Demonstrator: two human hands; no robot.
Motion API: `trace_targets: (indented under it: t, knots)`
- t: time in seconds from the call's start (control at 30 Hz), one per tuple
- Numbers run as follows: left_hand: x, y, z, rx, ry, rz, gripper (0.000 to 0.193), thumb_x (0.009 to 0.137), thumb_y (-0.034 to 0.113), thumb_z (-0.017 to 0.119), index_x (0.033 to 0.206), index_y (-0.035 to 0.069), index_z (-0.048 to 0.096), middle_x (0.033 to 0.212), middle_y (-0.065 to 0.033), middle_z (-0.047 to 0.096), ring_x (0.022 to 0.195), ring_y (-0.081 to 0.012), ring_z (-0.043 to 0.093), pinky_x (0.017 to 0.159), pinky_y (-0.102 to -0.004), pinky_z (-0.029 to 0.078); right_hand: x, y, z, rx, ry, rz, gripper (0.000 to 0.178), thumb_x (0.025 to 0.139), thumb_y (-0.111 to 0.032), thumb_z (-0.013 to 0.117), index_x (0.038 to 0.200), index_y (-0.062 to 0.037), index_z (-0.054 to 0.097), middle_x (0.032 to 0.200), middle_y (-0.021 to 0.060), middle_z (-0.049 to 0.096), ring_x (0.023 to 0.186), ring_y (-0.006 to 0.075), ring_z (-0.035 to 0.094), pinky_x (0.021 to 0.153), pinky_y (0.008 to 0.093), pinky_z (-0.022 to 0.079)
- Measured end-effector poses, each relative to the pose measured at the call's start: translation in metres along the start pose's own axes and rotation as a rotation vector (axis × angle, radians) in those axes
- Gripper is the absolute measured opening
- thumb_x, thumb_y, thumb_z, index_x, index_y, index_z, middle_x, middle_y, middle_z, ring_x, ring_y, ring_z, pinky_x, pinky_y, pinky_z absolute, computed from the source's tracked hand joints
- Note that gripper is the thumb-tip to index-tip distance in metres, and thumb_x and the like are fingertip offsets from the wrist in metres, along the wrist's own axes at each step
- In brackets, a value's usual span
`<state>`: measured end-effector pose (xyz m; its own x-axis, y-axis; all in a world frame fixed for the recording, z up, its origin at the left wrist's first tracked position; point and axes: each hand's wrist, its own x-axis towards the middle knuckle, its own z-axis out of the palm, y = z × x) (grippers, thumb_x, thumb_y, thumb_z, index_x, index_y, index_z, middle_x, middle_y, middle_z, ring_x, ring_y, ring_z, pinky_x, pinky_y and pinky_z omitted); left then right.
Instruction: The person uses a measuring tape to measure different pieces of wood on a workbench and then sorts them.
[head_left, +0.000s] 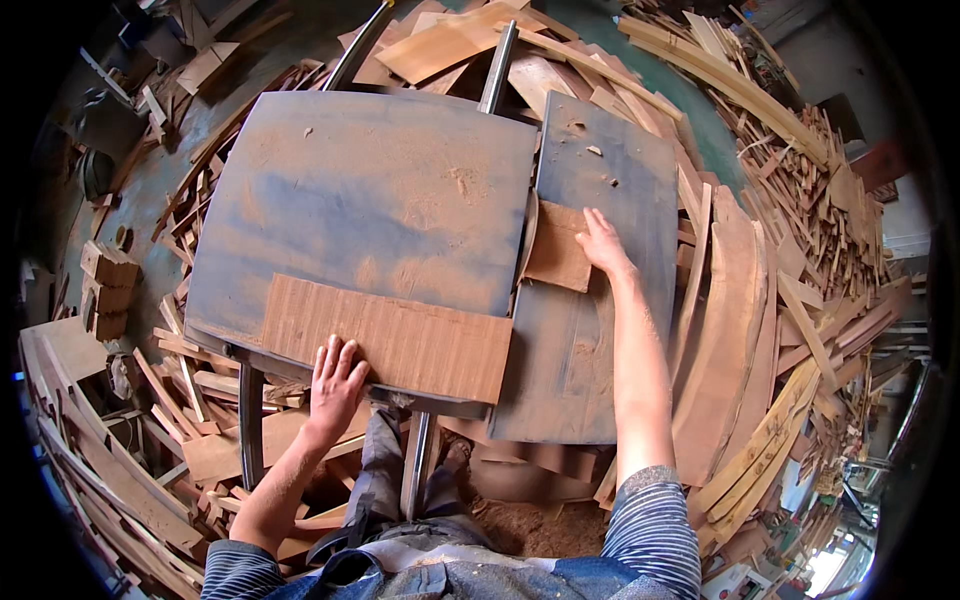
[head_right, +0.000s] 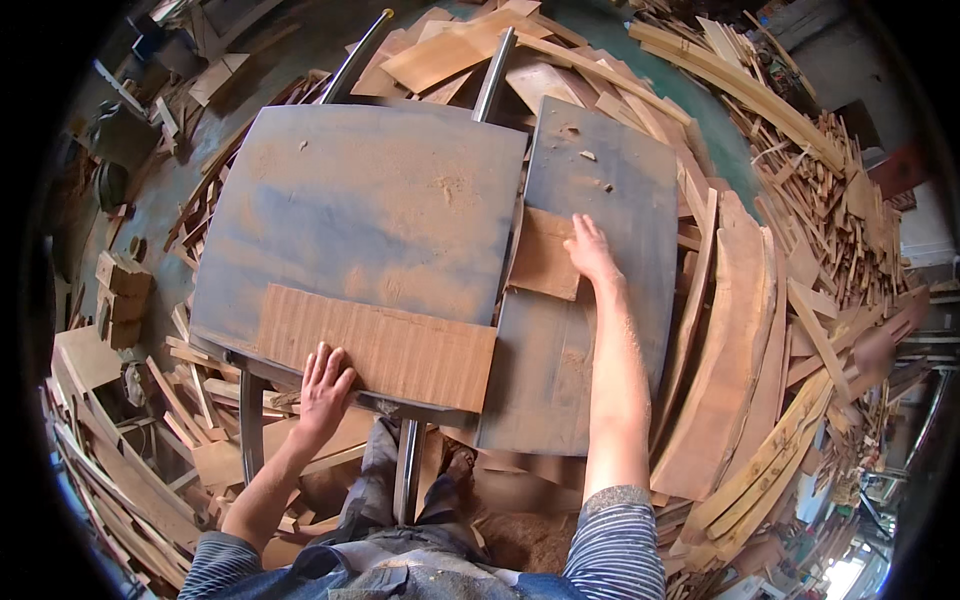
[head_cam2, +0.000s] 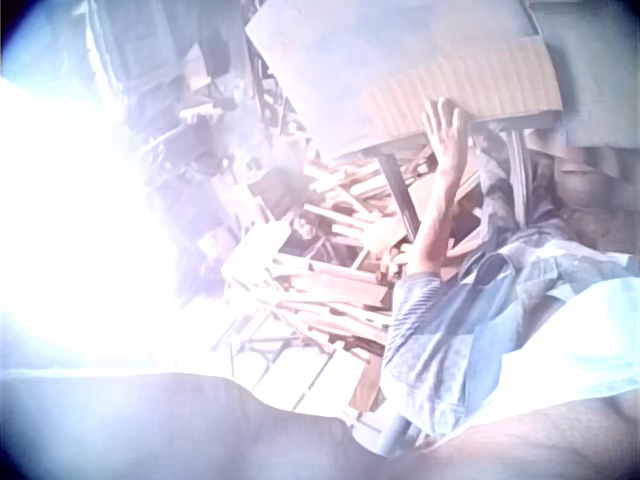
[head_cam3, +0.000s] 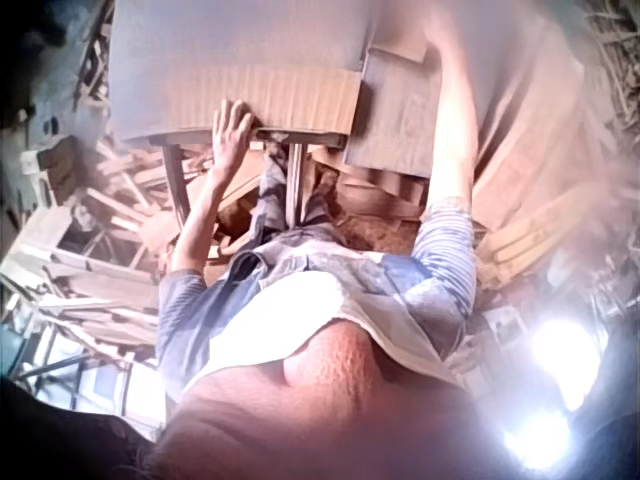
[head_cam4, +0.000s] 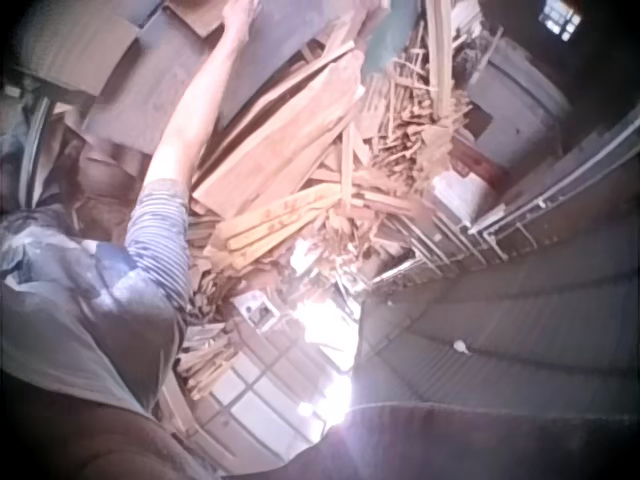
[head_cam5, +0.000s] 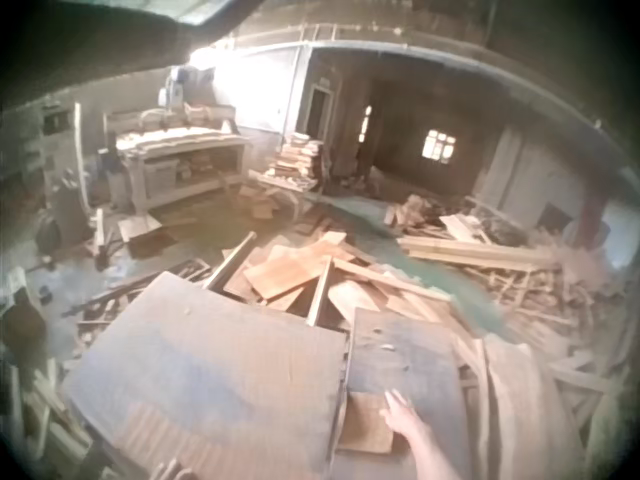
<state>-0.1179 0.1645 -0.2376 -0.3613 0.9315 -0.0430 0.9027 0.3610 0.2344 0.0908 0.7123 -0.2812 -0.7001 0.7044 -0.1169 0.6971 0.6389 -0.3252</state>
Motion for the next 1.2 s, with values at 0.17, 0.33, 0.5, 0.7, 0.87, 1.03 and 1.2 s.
trace_targets:
  t: [0.17, 0.33, 0.5, 0.7, 0.87, 1.03, 1.2]
  knots:
    - [-0.045, 0.006, 0.005, -0.033, -0.011, -0.044, 0.041, 0.076, 0.016, 0.079, 0.112, 0.011, 0.063, 0.146, -0.0154, 0.045, 0.144, -0.043, 0.034, 0.119, -0.0566, 0.027, -0.043, -0.004, -0.011, 0.063, -0.074, -0.008, 0.068, 0.084, -0.02, 0.075, 0.142, 0.0, 0.047, 0.145, 0.0206, 0.05, 0.135, 0.038, 0.046, 0.115, 0.0442, 0.037]
    - [-0.068, 0.015, 0.005, -0.046, -0.009, -0.03, 0.042, 0.076, 0.014, 0.078, 0.115, 0.007, 0.062, 0.147, -0.0172, 0.044, 0.145, -0.0445, 0.032, 0.119, -0.0572, 0.026, -0.156, -0.002, 0.012, 0.152, 0.028, 0.079, 0.067, 0.081, -0.017, 0.079, 0.137, 0.0029, 0.049, 0.138, 0.0239, 0.053, 0.13, 0.0414, 0.049, 0.11, 0.0466, 0.041]
    - [-0.086, 0.021, 0.004, -0.036, 0.023, -0.008, 0.043, 0.076, 0.013, 0.077, 0.117, 0.006, 0.062, 0.146, -0.0175, 0.044, 0.144, -0.0442, 0.033, 0.118, -0.0571, 0.028, -0.279, -0.047, 0.034, 0.188, 0.091, 0.437, 0.059, 0.076, -0.026, 0.085, 0.119, 0.0004, 0.055, 0.117, 0.0255, 0.064, 0.114, 0.0422, 0.059, 0.096, 0.0488, 0.047]
    - [-0.094, 0.019, 0.009, 0.014, 0.035, 0.031, 0.038, 0.083, 0.018, 0.073, 0.118, 0.008, 0.061, 0.145, -0.0161, 0.044, 0.144, -0.0432, 0.032, 0.117, -0.0567, 0.029, -0.383, -0.1, 0.042, 0.562, 0.46, 0.635, 0.054, 0.074, -0.023, 0.088, 0.104, 0.0013, 0.049, 0.097, 0.0155, 0.06, 0.091, 0.0242, 0.059, 0.083, 0.0394, 0.05]
    - [-0.093, 0.021, 0.013, -0.007, 0.018, 0.035, 0.046, 0.08, 0.017, 0.077, 0.121, 0.006, 0.059, 0.147, -0.0201, 0.042, 0.144, -0.0452, 0.03, 0.116, -0.057, 0.028, -0.434, -0.154, 0.042, 0.769, 0.706, 0.63, 0.058, 0.078, -0.008, 0.084, 0.123, 0.0049, 0.051, 0.112, 0.0134, 0.06, 0.102, 0.0212, 0.059, 0.092, 0.0347, 0.049]
    - [-0.1, 0.105, -0.019, -0.919, -0.182, -0.061, 0.088, 0.082, 0.033, 0.085, 0.144, -0.006, 0.037, 0.149, -0.0308, 0.04, 0.136, -0.0392, 0.044, 0.113, -0.0476, 0.04, -0.504, -0.214, -0.002, 1.171, 0.519, 0.481, 0.043, 0.082, -0.007, 0.08, 0.12, 0.0047, 0.064, 0.104, 0.0087, 0.071, 0.091, 0.0156, 0.065, 0.085, 0.0316, 0.053]
    - [-0.113, 0.161, -0.057, -1.604, -0.473, -0.153, 0.081, 0.076, 0.037, 0.09, 0.133, -0.004, 0.05, 0.128, -0.0131, 0.062, 0.119, -0.0192, 0.055, 0.103, -0.0334, 0.046, -0.552, -0.253, -0.013, 1.367, 0.438, 0.358, 0.041, 0.084, -0.014, 0.084, 0.116, 0.0005, 0.063, 0.107, 0.005, 0.069, 0.092, 0.013, 0.064, 0.084, 0.0277, 0.053]
